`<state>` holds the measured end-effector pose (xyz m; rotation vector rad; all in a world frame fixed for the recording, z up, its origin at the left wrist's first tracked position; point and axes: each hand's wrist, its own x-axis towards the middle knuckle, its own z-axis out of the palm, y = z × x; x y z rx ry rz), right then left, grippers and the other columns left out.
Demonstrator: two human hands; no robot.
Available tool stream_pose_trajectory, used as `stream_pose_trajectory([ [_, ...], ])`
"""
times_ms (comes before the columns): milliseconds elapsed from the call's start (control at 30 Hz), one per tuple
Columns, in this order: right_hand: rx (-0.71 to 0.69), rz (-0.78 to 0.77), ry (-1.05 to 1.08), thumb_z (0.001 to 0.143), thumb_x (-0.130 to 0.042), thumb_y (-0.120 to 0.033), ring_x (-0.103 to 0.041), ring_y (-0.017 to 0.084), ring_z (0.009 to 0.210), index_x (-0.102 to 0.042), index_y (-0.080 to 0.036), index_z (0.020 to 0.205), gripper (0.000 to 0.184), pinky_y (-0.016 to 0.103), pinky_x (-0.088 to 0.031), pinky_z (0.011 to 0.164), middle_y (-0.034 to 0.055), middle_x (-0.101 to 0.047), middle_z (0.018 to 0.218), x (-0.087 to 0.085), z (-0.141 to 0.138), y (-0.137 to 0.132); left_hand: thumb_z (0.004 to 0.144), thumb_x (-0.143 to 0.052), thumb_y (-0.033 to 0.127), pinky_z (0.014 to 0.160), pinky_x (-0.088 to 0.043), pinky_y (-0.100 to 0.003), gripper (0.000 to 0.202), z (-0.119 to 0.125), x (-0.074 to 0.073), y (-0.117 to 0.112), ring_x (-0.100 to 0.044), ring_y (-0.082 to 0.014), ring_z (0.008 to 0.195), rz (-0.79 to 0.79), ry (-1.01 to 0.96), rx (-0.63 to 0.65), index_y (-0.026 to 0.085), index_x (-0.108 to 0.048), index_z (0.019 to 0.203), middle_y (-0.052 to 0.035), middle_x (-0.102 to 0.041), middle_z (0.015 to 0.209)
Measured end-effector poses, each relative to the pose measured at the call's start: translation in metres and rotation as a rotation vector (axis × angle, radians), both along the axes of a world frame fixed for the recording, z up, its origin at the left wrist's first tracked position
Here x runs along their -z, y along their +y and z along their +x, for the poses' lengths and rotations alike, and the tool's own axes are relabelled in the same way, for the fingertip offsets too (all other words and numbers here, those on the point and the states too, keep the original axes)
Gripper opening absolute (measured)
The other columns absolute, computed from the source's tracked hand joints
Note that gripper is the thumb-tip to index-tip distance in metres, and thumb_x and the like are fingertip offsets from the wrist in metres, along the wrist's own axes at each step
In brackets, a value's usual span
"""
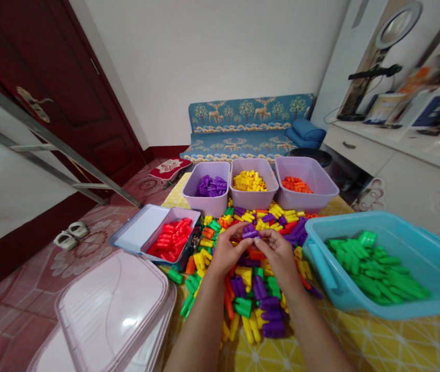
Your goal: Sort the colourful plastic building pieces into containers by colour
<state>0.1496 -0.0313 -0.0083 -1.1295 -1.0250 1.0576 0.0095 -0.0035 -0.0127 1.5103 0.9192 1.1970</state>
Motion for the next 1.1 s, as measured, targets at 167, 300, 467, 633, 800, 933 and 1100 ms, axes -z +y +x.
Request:
stream_pose_trajectory([
  [167,-0.008,0.017,-0.073,0.072,-0.069,-0.038,-0.067,0.021,0.073,-0.059,-0.019,0.086,0.026,0.032,-0.054,0.068,0.0047,-0.070,0.082,0.000,0.001,0.000,0.075,-0.070,0.038,0.071,-0.051,-0.026,0.048,-0.001,-0.001,-0.001,-0.062,-0.0166,0.080,0.015,0.027,-0.020,0.018,-0.059,0.117,-0.0070,-0.067,0.095],
  [300,-0.009,0.037,-0.122,0.073,-0.067,-0.042,-0.067,0.020,0.071,-0.060,-0.019,0.088,0.028,0.032,-0.054,0.065,0.0058,-0.070,0.085,0.001,0.001,0.001,0.077,-0.068,0.036,0.081,-0.052,-0.030,0.044,-0.001,0.000,-0.001,-0.063,-0.0200,0.093,0.058,0.038,-0.021,0.020,-0.061,0.118,-0.0085,-0.066,0.107],
  [467,0.040,0.002,-0.214,0.078,-0.061,-0.050,-0.066,0.021,0.070,-0.063,-0.019,0.101,0.039,0.031,-0.052,0.062,0.0068,-0.071,0.090,0.005,0.002,0.002,0.080,-0.065,0.036,0.074,-0.054,-0.028,0.037,0.000,-0.001,0.002,-0.064,-0.0192,0.089,0.121,0.014,-0.168,0.018,-0.064,0.112,-0.0101,-0.067,0.104],
  [633,0.065,-0.005,-0.169,0.078,-0.060,-0.052,-0.068,0.024,0.073,-0.064,-0.019,0.098,0.039,0.033,-0.051,0.065,0.0063,-0.072,0.084,0.007,0.003,0.002,0.081,-0.063,0.036,0.076,-0.054,-0.027,0.038,-0.006,-0.031,0.002,-0.064,-0.0185,0.093,0.293,-0.060,-0.493,0.019,-0.062,0.115,-0.0092,-0.065,0.105],
  [800,0.085,-0.024,-0.113,0.076,-0.061,-0.055,-0.067,0.025,0.072,-0.063,-0.018,0.093,0.041,0.032,-0.050,0.062,0.0061,-0.071,0.077,0.006,0.004,0.002,0.084,-0.061,0.034,0.077,-0.054,-0.028,0.040,-0.023,-0.094,0.014,-0.065,-0.0164,0.092,0.587,-0.104,-0.713,0.020,-0.055,0.121,-0.0076,-0.061,0.110],
  [933,0.086,-0.010,-0.106,0.078,-0.060,-0.054,-0.067,0.024,0.072,-0.062,-0.018,0.094,0.040,0.033,-0.050,0.063,0.0070,-0.070,0.082,0.005,0.005,0.002,0.087,-0.056,0.030,0.090,-0.051,-0.033,0.040,-0.036,-0.123,0.043,-0.061,-0.0184,0.103,0.726,0.019,-0.844,0.021,-0.052,0.126,-0.0085,-0.058,0.118],
  [1100,0.107,-0.014,-0.163,0.079,-0.057,-0.053,-0.066,0.024,0.072,-0.064,-0.018,0.094,0.039,0.033,-0.051,0.062,0.0084,-0.070,0.086,0.007,0.006,0.002,0.076,-0.064,0.022,0.106,-0.037,-0.047,0.051,-0.039,-0.100,0.071,-0.046,-0.0301,0.125,0.520,0.467,-0.674,0.017,-0.055,0.126,-0.0150,-0.050,0.131],
])
